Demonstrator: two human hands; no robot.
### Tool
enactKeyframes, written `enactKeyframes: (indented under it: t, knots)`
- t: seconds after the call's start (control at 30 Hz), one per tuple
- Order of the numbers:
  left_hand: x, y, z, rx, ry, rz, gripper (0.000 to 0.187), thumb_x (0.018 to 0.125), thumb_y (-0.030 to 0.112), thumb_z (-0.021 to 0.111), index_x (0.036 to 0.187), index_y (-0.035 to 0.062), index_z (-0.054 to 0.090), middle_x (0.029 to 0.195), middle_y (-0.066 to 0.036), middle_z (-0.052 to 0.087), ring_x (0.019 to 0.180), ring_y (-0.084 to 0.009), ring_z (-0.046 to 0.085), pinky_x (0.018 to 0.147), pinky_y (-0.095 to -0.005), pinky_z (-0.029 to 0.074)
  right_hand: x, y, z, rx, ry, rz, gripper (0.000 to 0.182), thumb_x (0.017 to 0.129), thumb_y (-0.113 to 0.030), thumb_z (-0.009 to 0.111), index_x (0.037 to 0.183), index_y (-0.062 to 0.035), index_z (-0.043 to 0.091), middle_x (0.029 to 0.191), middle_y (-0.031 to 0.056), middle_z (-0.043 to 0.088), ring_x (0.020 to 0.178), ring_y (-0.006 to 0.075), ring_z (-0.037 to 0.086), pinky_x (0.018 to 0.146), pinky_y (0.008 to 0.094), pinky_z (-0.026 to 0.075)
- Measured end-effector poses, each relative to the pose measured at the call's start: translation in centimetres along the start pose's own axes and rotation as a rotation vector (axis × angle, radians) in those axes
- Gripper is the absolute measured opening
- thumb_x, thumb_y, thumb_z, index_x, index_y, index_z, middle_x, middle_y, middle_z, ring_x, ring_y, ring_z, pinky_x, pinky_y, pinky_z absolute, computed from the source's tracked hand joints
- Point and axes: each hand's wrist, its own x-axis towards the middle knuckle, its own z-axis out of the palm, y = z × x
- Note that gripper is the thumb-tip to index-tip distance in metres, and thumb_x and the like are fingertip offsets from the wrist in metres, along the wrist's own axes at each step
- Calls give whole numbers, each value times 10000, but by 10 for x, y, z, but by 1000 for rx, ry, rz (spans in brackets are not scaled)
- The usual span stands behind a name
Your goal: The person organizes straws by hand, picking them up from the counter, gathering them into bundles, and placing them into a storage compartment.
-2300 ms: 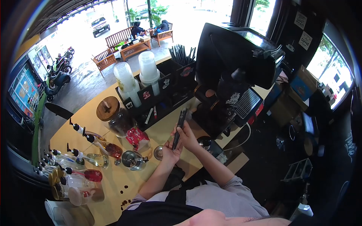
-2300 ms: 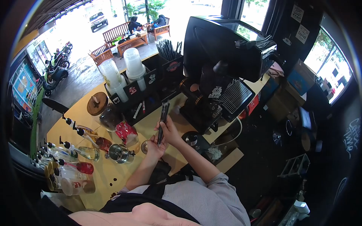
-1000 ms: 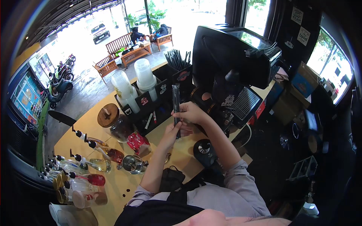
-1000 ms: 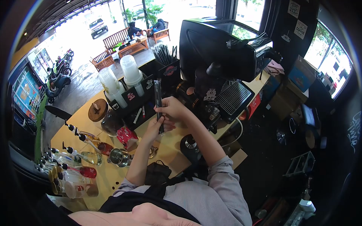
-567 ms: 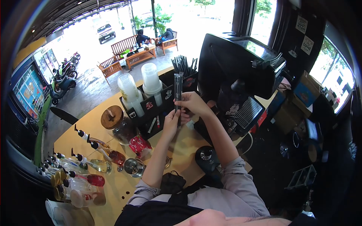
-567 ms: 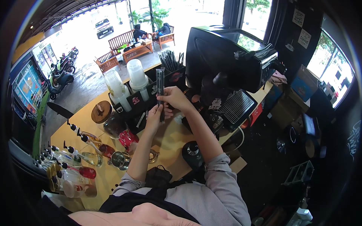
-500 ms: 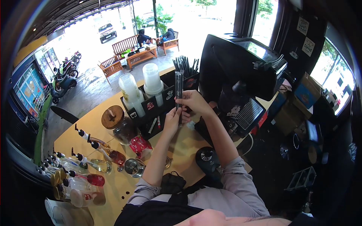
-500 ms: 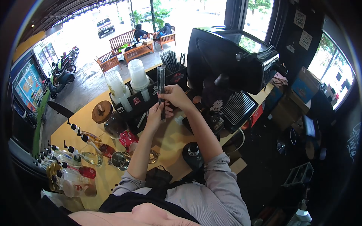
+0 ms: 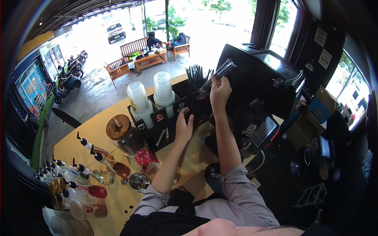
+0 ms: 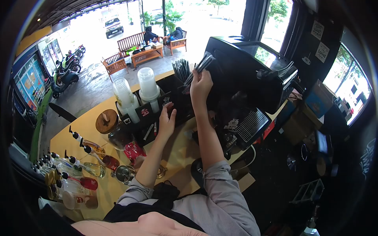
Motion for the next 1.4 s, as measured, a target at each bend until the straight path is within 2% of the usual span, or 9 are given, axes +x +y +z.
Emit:
enactKeyframes:
  t: [0.1,0.27,0.43,0.6,0.87,1.07,1.27,1.33,1.4]
  knots:
    - [-9,10,-6,75,22,8,432,933,255,547,1263,-13,474,1228,-205,538,1178,-333,498,1022,-383,371,1,9,16,0,6,5,157,851,-74,664,824,48,569,753,148,536,607,275,567,557,371,438]
    - [-28,17,-8,134,17,86,422,902,211,566,1254,-4,476,1197,-206,529,1140,-356,484,1002,-408,366,-9,59,57,-313,-2,-149,188,887,-126,629,793,31,584,780,146,591,698,303,610,612,401,469]
    - [-41,9,-12,136,4,83,429,886,199,587,1253,10,473,1204,-208,521,1147,-377,471,1007,-428,358,-18,54,64,-811,-503,196,282,883,-301,625,993,-48,685,1014,174,655,938,326,630,833,446,499]
    - [-47,6,-18,168,-18,46,456,871,199,604,1263,12,464,1221,-217,509,1172,-392,454,1026,-449,344,-18,48,61,-714,-524,422,360,866,-302,646,1127,-55,663,1090,204,630,1060,335,588,913,437,485]
    - [-81,13,-28,258,-75,95,498,842,131,624,1286,12,435,1270,-223,482,1234,-398,422,1051,-446,330,-68,-9,20,-407,-289,-224,645,786,-184,656,1362,-40,405,1344,243,400,1196,407,413,1003,477,347]
    - [-144,25,-57,268,-121,56,602,786,152,666,1307,-11,411,1291,-237,477,1251,-432,410,1060,-471,325,-172,-67,-43,-123,-807,-241,693,792,-187,635,1407,-48,348,1489,259,200,1337,431,256,1071,532,236]
    - [-208,38,-73,172,-227,-172,640,766,193,651,1338,4,435,1383,-254,397,1286,-413,382,1089,-489,281,-265,-66,-121,82,-1198,-151,563,906,-225,532,1401,-24,355,1512,238,211,1380,421,220,1100,527,198]
    - [-250,15,-67,710,-283,-24,671,813,289,597,1386,10,389,1430,-254,339,1352,-398,301,1122,-516,216,-278,-64,-149,206,-1290,-96,543,919,-220,508,1402,-22,359,1512,224,229,1383,413,230,1101,526,197]
    - [-274,25,-61,781,-327,-36,685,827,319,576,1401,10,366,1445,-255,313,1374,-392,265,1132,-526,189,-288,-58,-173,164,-1321,-151,539,940,-226,467,1426,-32,338,1523,189,241,1392,391,238,1111,516,186]
